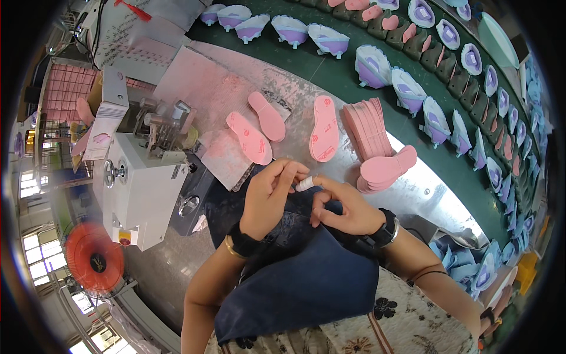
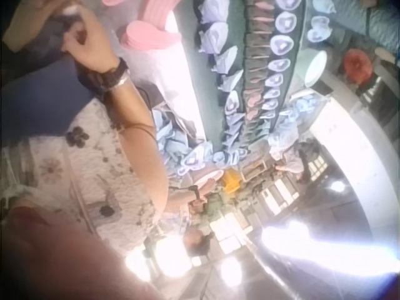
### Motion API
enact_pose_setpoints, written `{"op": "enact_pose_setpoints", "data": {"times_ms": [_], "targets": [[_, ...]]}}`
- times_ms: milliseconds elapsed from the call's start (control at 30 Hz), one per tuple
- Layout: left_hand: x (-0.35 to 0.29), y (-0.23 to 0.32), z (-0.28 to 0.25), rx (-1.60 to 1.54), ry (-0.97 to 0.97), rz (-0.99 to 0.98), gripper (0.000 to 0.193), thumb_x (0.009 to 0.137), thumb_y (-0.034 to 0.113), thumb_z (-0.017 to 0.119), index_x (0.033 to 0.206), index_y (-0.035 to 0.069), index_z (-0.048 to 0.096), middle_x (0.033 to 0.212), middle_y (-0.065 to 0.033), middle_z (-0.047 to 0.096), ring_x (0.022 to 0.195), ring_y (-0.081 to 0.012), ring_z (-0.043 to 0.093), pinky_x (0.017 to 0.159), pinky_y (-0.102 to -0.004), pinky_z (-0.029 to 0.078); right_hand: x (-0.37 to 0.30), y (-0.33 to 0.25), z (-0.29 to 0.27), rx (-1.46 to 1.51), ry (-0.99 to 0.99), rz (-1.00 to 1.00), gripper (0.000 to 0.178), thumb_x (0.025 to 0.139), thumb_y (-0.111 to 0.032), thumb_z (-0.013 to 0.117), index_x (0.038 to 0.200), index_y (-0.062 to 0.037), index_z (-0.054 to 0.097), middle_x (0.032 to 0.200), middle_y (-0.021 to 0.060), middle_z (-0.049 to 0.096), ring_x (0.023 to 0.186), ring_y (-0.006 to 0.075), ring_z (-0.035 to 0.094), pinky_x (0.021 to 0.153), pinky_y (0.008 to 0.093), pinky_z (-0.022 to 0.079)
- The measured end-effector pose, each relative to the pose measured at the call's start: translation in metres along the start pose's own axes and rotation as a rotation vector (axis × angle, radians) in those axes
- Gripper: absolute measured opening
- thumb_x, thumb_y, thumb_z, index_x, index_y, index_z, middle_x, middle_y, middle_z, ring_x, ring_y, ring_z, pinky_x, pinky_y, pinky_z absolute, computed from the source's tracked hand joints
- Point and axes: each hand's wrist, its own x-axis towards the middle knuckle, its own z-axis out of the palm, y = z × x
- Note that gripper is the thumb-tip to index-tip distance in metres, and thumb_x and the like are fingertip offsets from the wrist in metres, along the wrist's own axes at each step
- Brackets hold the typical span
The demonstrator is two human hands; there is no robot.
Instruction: Assemble shoe components using a factory machine and applying a protective wrap or bandage to the finger.
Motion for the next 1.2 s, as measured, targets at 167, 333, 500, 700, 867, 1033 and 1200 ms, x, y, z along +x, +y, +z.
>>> {"op": "enact_pose_setpoints", "data": {"times_ms": [167,333,500,700,867,1033,1200], "targets": [[-0.004,0.013,-0.005,0.293,-0.038,0.201,0.02,0.088,0.009,0.068,0.107,0.003,0.068,0.097,-0.0045,0.067,0.09,-0.0118,0.062,0.077,-0.0251,0.049,-0.004,0.009,0.002,0.01,0.098,-0.068,0.054,0.087,-0.003,0.058,0.137,-0.0028,0.039,0.07,0.0057,0.062,0.067,0.015,0.063,0.071,0.0296,0.048],[-0.005,0.008,0.001,0.291,-0.007,0.219,0.021,0.08,0.006,0.075,0.1,0.006,0.073,0.1,-0.005,0.069,0.09,-0.0138,0.062,0.074,-0.0263,0.05,-0.001,0.003,0.003,-0.012,0.075,-0.022,0.056,0.084,-0.002,0.059,0.137,-0.0026,0.039,0.07,0.0052,0.062,0.067,0.0144,0.063,0.07,0.0287,0.048],[-0.004,0.004,0.004,0.266,0.027,0.25,0.017,0.079,0.006,0.076,0.095,0.006,0.074,0.097,-0.0052,0.069,0.088,-0.0144,0.063,0.071,-0.026,0.05,0.0,0.002,0.002,0.031,0.06,0.006,0.053,0.084,-0.003,0.059,0.135,-0.0023,0.041,0.07,0.0054,0.062,0.066,0.0139,0.062,0.069,0.0278,0.048],[-0.002,-0.002,0.008,0.284,0.069,0.379,0.014,0.078,0.002,0.074,0.091,0.006,0.073,0.093,-0.0065,0.068,0.083,-0.0192,0.065,0.07,-0.0291,0.051,-0.001,0.0,0.003,0.061,0.048,0.027,0.043,0.086,-0.004,0.057,0.127,-0.0025,0.043,0.07,0.0051,0.061,0.067,0.0137,0.063,0.069,0.0276,0.048],[0.0,-0.004,0.01,0.446,0.147,0.621,0.016,0.074,-0.002,0.072,0.088,0.005,0.072,0.09,-0.0074,0.068,0.08,-0.0241,0.064,0.07,-0.031,0.051,-0.001,0.0,0.003,0.17,0.039,0.066,0.043,0.089,-0.003,0.055,0.13,-0.0026,0.042,0.072,0.005,0.061,0.07,0.0141,0.063,0.074,0.0273,0.047],[0.0,0.0,0.007,0.527,0.136,0.684,0.014,0.078,-0.003,0.071,0.09,0.004,0.07,0.087,-0.0072,0.068,0.077,-0.0228,0.063,0.069,-0.0311,0.051,-0.002,0.0,0.002,0.279,0.03,0.067,0.047,0.091,-0.003,0.053,0.136,-0.0027,0.041,0.073,0.004,0.061,0.072,0.0122,0.062,0.075,0.0268,0.048],[-0.009,0.007,-0.013,0.29,0.314,0.36,0.005,0.093,0.003,0.06,0.093,0.002,0.065,0.085,-0.0067,0.064,0.074,-0.0128,0.058,0.072,-0.0261,0.047,-0.002,-0.005,0.0,0.225,0.056,0.064,0.049,0.091,-0.002,0.051,0.139,-0.0031,0.042,0.072,0.0024,0.058,0.072,0.0101,0.06,0.074,0.0256,0.047]]}}
